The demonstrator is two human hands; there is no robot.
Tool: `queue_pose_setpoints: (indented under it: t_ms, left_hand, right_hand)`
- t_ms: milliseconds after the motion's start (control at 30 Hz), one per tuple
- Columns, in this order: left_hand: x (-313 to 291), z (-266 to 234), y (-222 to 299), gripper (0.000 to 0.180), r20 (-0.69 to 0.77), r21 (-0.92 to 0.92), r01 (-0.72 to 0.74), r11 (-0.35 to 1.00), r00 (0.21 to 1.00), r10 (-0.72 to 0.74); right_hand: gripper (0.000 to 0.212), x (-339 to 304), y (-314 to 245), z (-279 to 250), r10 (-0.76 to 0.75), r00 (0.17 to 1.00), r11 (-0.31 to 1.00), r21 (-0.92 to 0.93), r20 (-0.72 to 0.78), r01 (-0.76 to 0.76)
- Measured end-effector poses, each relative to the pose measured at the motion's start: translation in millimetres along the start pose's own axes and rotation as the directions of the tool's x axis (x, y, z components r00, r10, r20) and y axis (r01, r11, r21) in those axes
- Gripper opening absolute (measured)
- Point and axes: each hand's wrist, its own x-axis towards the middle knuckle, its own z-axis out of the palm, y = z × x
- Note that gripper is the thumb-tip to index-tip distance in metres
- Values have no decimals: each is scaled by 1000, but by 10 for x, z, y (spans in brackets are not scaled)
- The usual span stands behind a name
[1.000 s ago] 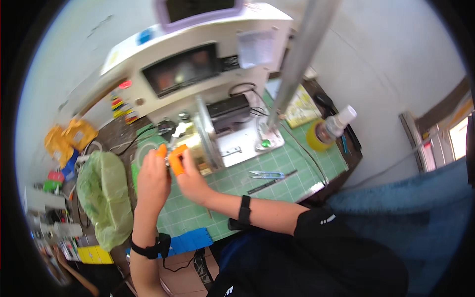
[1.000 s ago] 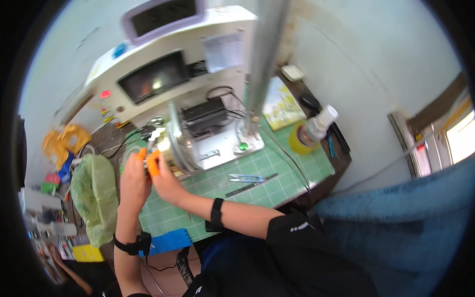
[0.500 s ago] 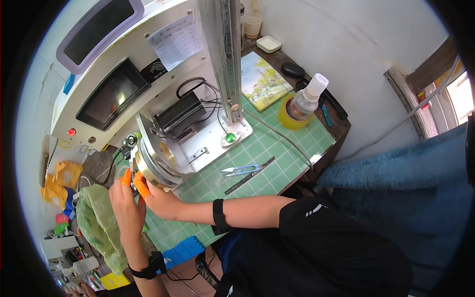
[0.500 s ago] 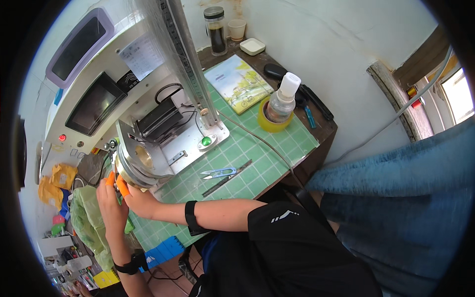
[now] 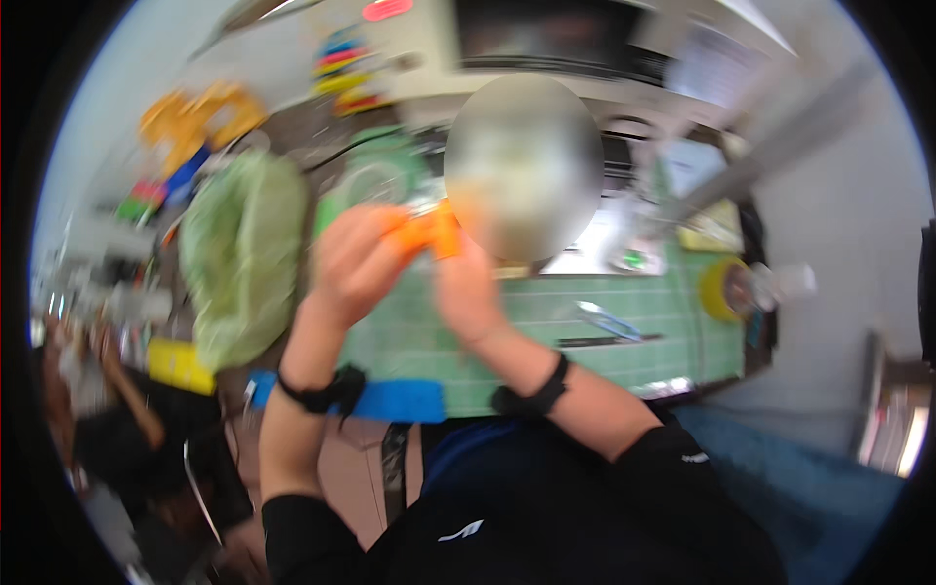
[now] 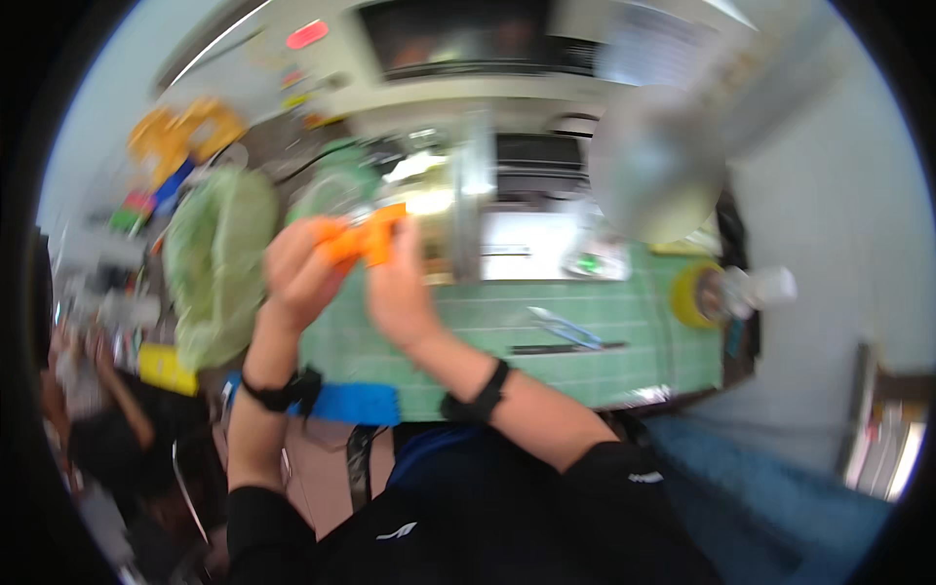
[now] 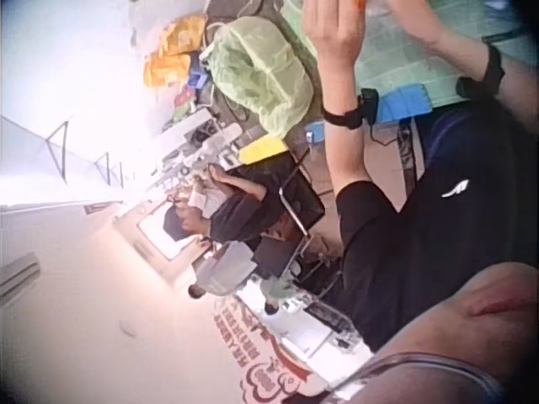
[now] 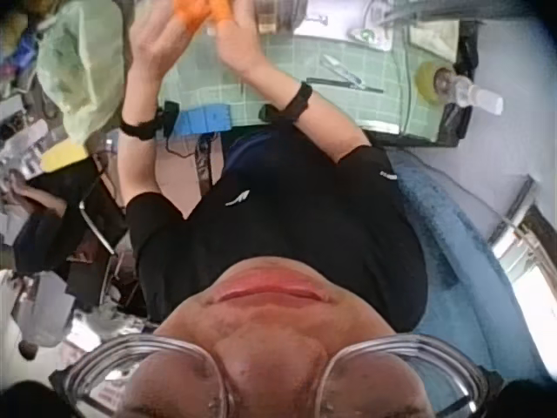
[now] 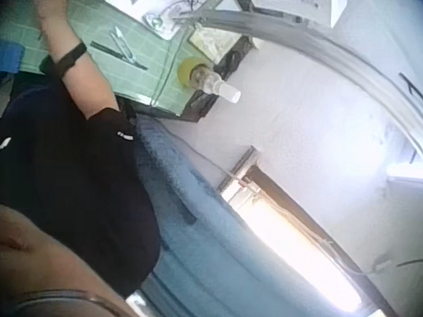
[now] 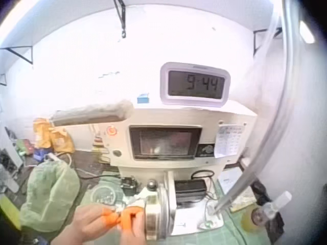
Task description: The worker uses glue and a manual press to assemble small parts, then organizes them onto a blue storage strip.
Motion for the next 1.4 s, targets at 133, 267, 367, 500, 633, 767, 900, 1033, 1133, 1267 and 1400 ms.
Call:
queue_pose_setpoints:
  t_ms: [133,267,367,500,633,767,900,1033,1133,1267,1400]
  left_hand:
    - [10,15,11,26,10,-227,291,930,955,-296]
    - [140,-48,-28,19,146,-497,512,701,846,-513]
    - [189,-12,-151,19,186,-527,535,660,831,-525]
    - [240,-180,-260,19,238,-539,522,661,847,-474]
    - [121,28,-303,24,139,-503,344,793,937,-319]
    - [243,-59,-95,21,196,-438,355,826,934,-297]
    - [227,-122,72,20,100,-354,137,925,989,-108]
    - [-12,-204,240,29,76,-446,173,878,985,-155]
    - [-193,-107,108,30,139,-450,290,845,957,-255]
    - [63,-125,35,15,162,-586,461,666,873,-461]
    - [122,60,-17,9,166,-799,372,473,892,-420]
  right_hand:
    - [13,45,-23,-40,2,999,971,239,-46,9]
    - [11,114,37,1,-19,1000,957,289,-12,22]
    - [10,164,-27,50,15,999,958,288,-36,-4]
    - [12,190,60,108,-112,993,981,157,-25,114]
    - [19,98,164,-19,-103,991,993,-69,-84,97]
    - [14,54,108,-187,-53,997,977,204,-55,63]
    - [21,-146,45,-271,-112,994,980,166,-15,113]
    - [27,-530,34,-251,82,996,988,131,-24,-78]
    - [28,-549,-50,-86,247,967,918,303,63,-255]
    - [27,-594,-536,-215,170,919,892,340,356,-297]
    - [26,-648,-1463,-769,-202,841,975,23,502,220]
